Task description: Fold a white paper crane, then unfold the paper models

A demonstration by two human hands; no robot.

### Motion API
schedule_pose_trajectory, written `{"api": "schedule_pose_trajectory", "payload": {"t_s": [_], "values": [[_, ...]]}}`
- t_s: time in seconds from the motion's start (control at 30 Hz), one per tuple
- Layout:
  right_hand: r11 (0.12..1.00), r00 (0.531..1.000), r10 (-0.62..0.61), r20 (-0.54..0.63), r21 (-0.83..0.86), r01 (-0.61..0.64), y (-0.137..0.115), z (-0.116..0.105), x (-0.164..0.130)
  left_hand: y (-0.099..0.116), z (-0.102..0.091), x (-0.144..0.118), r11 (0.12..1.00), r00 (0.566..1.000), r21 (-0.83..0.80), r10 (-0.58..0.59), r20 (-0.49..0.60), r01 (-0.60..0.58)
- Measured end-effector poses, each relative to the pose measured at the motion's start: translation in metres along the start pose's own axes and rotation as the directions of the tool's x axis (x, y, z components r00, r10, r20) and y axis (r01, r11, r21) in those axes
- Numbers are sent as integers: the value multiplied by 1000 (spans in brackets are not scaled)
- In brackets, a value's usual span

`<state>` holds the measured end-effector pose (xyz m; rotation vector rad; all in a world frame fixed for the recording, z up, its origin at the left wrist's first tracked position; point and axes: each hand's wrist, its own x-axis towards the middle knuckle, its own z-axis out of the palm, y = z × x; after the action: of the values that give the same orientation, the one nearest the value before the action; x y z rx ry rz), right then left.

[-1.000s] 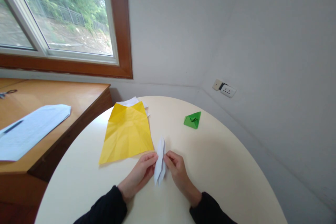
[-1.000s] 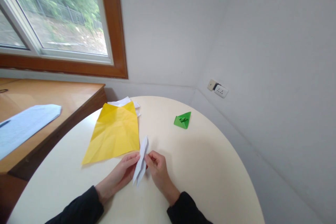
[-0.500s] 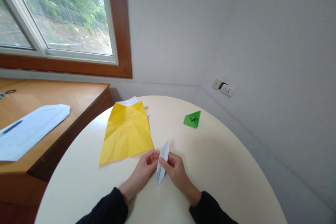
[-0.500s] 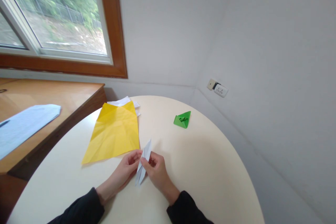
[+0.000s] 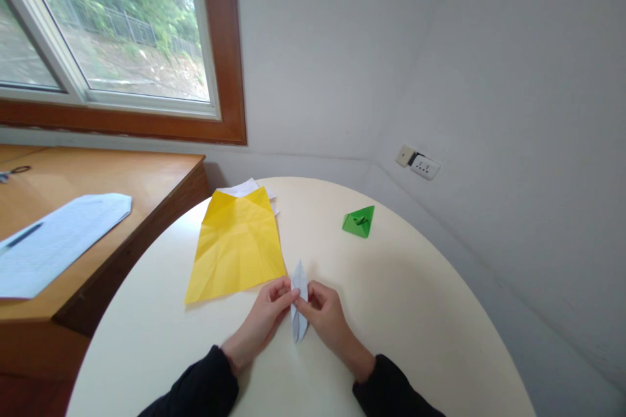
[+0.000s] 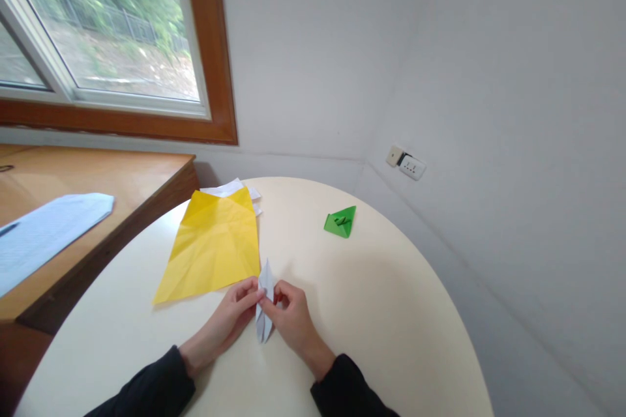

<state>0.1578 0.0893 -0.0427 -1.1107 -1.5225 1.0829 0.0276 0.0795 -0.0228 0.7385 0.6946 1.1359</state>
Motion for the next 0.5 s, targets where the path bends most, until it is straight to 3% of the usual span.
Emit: {"api": "schedule_pose_trajectory", "payload": {"t_s": [0.27, 0.5], "values": [[984, 981, -178, -79, -20, 177, -7, 0, 4, 2, 1, -1, 1000, 1000, -25, -13, 10, 14], [982, 994, -102, 38, 161, 95, -12, -5, 2, 3, 0, 0, 997, 1000, -83, -12, 10, 13]]}}
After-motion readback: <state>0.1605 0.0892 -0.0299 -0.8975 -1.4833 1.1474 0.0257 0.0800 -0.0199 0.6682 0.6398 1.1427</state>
